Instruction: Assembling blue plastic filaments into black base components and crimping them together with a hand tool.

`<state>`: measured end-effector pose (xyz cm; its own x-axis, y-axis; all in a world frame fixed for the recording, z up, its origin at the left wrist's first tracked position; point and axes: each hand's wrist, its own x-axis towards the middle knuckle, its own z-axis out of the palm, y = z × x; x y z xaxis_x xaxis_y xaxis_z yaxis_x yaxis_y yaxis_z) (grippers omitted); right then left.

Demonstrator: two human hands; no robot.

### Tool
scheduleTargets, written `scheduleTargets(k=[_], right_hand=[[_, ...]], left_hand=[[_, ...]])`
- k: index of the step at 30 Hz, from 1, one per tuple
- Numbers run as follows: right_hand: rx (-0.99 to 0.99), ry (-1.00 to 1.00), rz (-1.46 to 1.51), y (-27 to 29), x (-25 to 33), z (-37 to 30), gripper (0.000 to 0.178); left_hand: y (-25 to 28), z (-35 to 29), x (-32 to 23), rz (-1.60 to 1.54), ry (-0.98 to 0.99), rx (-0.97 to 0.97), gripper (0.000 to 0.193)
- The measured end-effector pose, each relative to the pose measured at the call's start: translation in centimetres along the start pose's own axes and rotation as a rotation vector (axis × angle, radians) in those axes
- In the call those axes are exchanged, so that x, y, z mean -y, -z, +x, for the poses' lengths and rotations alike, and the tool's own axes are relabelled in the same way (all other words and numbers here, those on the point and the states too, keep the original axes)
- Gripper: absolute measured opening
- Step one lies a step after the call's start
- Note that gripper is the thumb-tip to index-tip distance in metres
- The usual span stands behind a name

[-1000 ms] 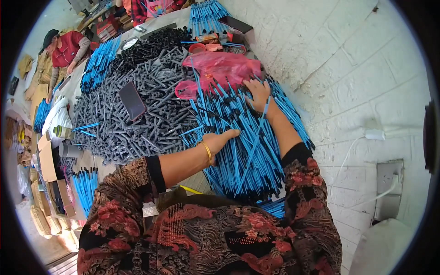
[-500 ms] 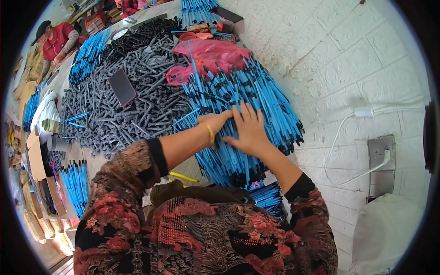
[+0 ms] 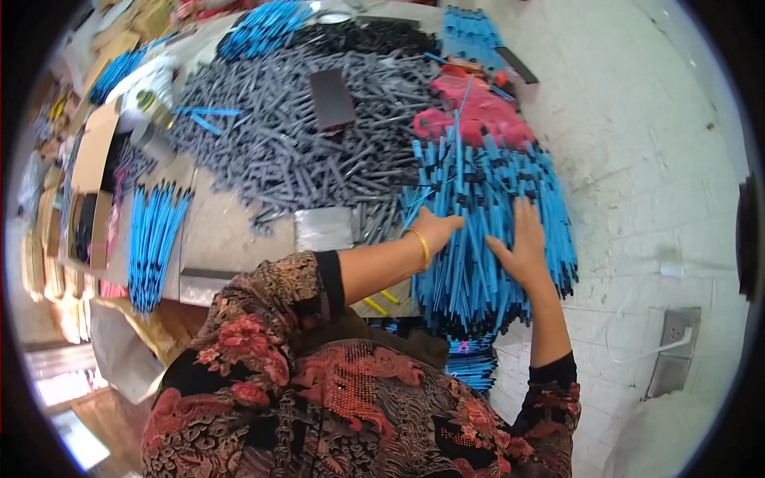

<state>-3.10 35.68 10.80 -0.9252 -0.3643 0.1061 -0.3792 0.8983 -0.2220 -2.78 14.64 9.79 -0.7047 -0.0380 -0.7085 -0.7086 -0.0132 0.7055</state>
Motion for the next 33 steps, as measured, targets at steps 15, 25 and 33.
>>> scheduleTargets(k=[15,25,33], right_hand=[[-0.065,-0.055,-0.249,-0.9,6.5,-1.2,0.083],[-0.152,-0.033,-0.333,-2.4,7.7,-0.9,0.083],[-0.189,-0.172,-0.349,-2.6,6.9,-0.9,0.075]], left_hand=[[3.5,3.4,6.3,0.135,-0.232,-0.126,0.094],[4.3,5.4,7.6,0.096,-0.238,0.017,0.101],[1.8,5.2,6.5,0.16,-0.255,-0.169,0.121]])
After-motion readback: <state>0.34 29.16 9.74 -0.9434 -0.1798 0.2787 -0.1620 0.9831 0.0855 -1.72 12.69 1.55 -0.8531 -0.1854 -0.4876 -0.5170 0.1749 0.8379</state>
